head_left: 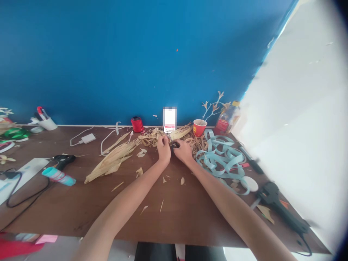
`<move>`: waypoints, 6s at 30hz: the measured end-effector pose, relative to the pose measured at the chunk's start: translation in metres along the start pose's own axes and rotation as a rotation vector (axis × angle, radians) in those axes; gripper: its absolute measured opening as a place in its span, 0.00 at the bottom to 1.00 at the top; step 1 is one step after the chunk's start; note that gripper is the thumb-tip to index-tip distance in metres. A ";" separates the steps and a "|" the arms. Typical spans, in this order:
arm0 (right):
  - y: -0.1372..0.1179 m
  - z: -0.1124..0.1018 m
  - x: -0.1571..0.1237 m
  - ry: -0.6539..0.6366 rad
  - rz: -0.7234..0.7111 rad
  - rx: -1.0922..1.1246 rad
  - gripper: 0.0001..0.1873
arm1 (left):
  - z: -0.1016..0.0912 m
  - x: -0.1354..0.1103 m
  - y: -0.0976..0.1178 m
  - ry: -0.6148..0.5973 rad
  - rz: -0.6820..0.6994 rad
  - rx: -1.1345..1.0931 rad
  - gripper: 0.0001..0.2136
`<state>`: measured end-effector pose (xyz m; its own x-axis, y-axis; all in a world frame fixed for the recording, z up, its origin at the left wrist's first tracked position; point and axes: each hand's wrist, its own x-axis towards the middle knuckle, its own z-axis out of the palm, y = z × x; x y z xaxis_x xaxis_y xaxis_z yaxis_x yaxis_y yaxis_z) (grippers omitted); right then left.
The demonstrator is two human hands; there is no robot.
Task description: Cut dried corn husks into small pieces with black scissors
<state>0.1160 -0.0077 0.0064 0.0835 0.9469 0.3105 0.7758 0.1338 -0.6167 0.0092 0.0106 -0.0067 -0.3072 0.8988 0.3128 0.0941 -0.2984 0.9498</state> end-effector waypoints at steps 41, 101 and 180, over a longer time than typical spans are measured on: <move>0.008 0.001 0.004 0.081 -0.010 0.165 0.14 | 0.004 0.000 -0.004 0.000 -0.062 -0.055 0.10; 0.006 0.001 0.003 0.015 -0.056 0.198 0.12 | 0.004 0.002 0.007 -0.059 -0.154 -0.401 0.17; 0.006 0.001 0.004 -0.001 -0.070 0.228 0.10 | 0.008 0.003 0.003 0.046 -0.210 -0.399 0.12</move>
<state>0.1207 -0.0031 0.0029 0.0338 0.9332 0.3577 0.6185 0.2616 -0.7410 0.0158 0.0147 -0.0030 -0.3232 0.9405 0.1047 -0.3439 -0.2198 0.9129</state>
